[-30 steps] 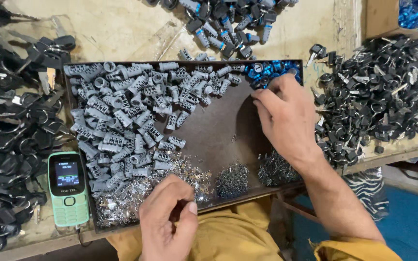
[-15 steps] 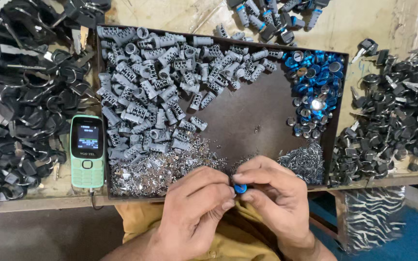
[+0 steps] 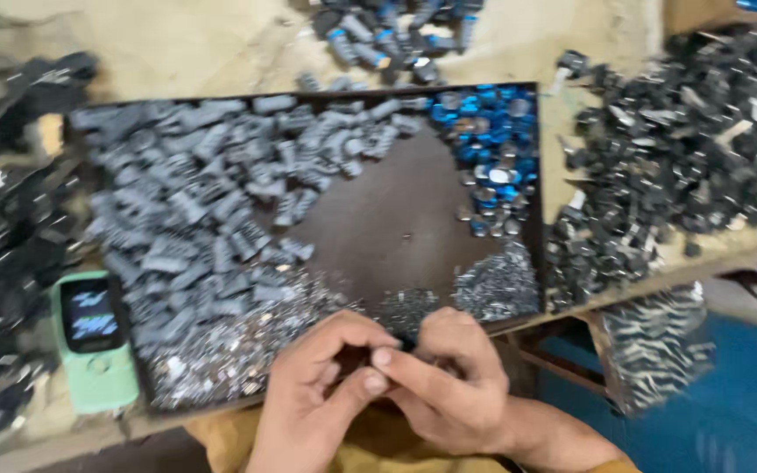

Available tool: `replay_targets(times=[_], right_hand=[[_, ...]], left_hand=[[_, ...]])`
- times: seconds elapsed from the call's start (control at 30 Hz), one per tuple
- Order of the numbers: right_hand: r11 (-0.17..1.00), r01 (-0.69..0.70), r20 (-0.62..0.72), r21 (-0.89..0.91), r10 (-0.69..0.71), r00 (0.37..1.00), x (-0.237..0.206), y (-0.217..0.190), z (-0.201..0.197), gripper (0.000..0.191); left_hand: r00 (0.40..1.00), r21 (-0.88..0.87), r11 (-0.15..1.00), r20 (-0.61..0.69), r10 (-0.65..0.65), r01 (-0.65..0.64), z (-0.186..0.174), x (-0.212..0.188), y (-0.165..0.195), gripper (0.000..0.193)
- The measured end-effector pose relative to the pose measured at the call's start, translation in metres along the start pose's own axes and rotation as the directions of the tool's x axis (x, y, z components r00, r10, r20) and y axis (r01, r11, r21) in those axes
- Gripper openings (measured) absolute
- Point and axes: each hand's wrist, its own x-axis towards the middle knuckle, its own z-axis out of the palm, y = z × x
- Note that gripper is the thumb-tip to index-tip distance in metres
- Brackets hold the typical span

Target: The person sits at a workbench assembling lock cylinder components. They pick gray lock bodies and blue caps from a tray, insert small metal pins and springs into the lock bodies by hand, press the caps into place, and set the finished assemblies back on the tray.

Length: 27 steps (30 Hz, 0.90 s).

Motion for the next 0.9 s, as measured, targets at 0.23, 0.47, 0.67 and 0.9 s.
replay_targets(times=[0.23,0.47,0.67,0.9], right_hand=[[0.836,-0.262,-0.112,-0.483,0.238,0.965,0.013,0.035,-0.082,0.048],[0.504,-0.219,-0.080,-0.836,0.282,0.956,0.015,0.085,-0.145,0.030],[0.564,-0.403,-0.369,-0.720,0.180,0.912,0.006,0.079,-0.160,0.015],[0.896,-0.444,-0.473,0.017,0.398,0.786,0.004,0.038,-0.125,0.014]], left_hand=[[0.985,0.313,0.936,-0.011,0.173,-0.160,-0.025,0.001,-0.034,0.022],[0.960,0.584,0.780,0.000,0.278,-0.226,-0.029,0.003,-0.046,0.021],[0.977,0.434,0.887,-0.062,0.202,-0.156,-0.024,0.002,-0.036,0.021],[0.969,0.374,0.926,-0.205,0.136,-0.051,-0.002,0.001,-0.020,0.017]])
